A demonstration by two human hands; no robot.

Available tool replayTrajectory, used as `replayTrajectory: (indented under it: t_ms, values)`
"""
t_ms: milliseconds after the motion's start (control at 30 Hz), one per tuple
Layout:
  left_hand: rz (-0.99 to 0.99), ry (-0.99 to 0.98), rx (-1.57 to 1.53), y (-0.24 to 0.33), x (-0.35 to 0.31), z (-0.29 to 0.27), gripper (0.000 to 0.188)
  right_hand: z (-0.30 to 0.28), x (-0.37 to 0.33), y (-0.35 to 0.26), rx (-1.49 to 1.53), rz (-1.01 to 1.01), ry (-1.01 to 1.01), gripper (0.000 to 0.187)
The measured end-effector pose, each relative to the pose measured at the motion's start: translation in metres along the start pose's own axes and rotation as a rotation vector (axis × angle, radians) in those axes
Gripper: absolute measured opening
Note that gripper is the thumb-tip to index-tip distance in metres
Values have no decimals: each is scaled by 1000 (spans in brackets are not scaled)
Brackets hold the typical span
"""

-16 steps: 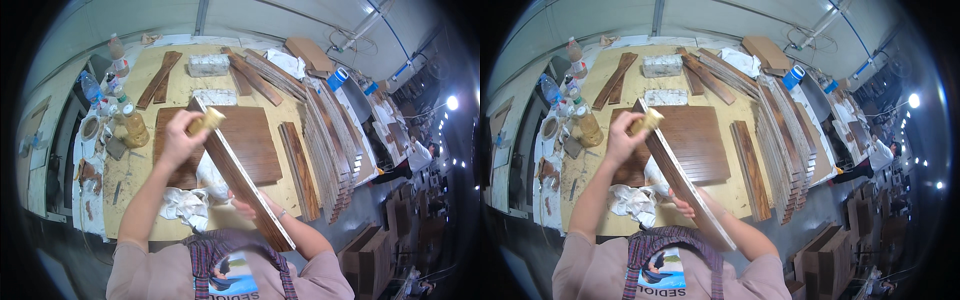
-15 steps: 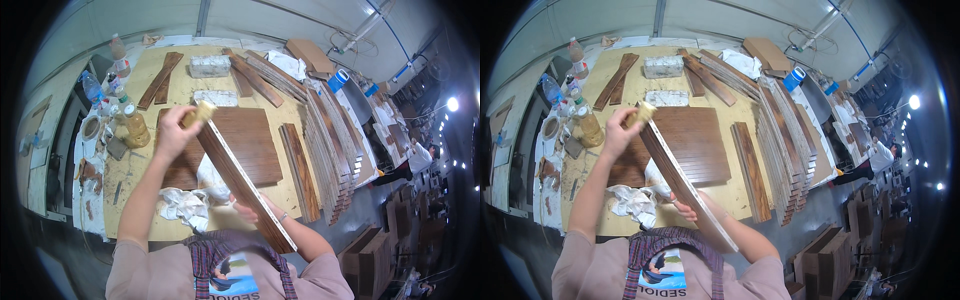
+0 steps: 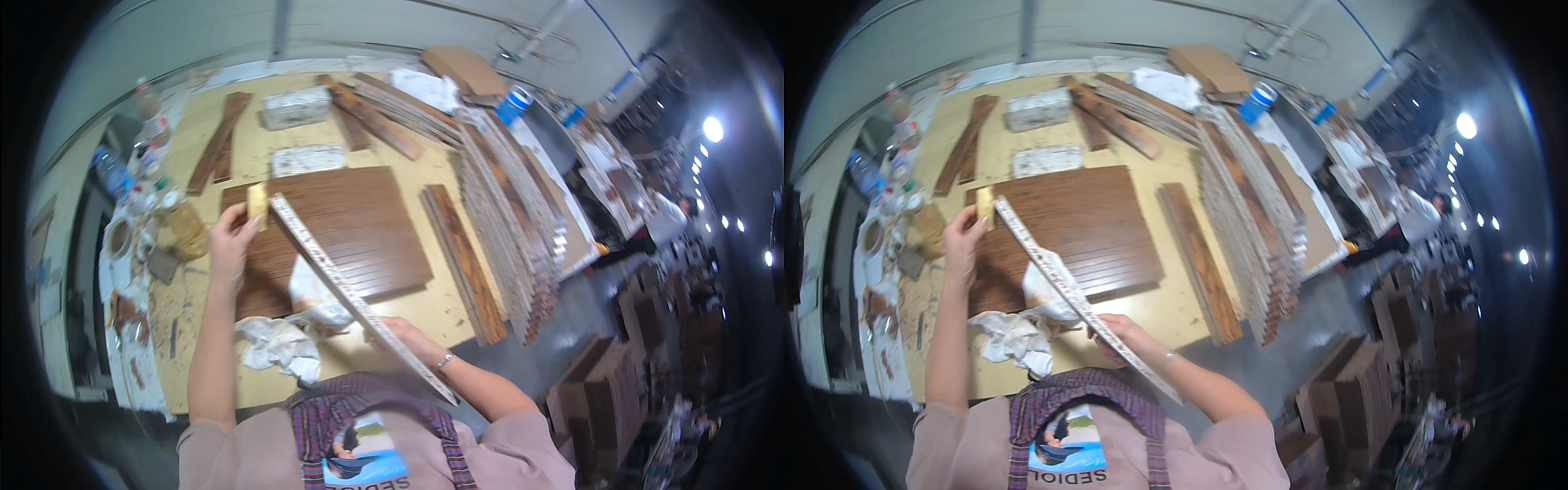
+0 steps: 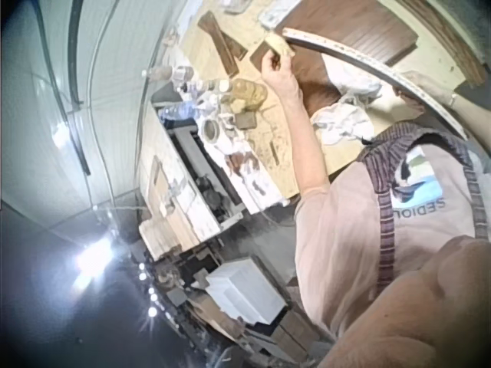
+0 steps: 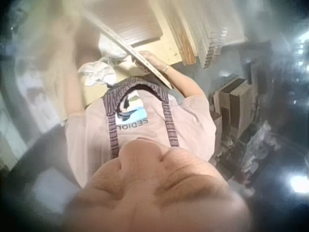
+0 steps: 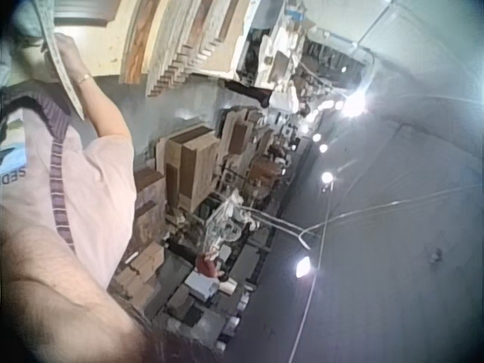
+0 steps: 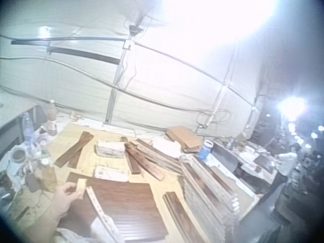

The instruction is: The person sands the edges and surfaces of several wooden boards by hand using a sanding block, then wipes them down with a white cloth.

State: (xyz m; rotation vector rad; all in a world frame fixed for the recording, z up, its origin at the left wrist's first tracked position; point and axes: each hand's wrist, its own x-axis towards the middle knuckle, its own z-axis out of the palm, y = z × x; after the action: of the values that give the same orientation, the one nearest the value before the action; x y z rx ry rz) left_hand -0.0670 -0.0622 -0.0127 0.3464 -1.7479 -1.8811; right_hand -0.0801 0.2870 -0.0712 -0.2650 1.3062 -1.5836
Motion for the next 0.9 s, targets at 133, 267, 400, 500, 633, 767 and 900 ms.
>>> replayTrajectory:
  t_ms: [133, 267, 400, 500, 633, 767, 900]
  values:
    - [-105, 90, 127, -27, -18, -34, 29, -21, -14, -17, -117, -143, 218, 20]
    - [-154, 120, 167, -31, -48, -51, 26, -105, -37, -31, -632, -347, 717, 21]
    - [-192, 116, 203, -36, -78, -72, 24, -196, -49, -29, -836, -285, 1026, 25]
    - [-246, 116, 212, -35, -93, -72, 24, -238, -40, -33, -947, -150, 1177, 24]
    - [-290, 141, 212, -27, -113, -67, 25, -233, -14, -42, -1407, -300, 1338, 21]
    - [-344, -31, -59, -41, -141, -27, 32, -129, 4, -40, -1477, -709, 1004, 21]
    - [-527, -269, -303, -76, -175, 39, 34, -48, 49, 16, -1428, -894, 587, 26]
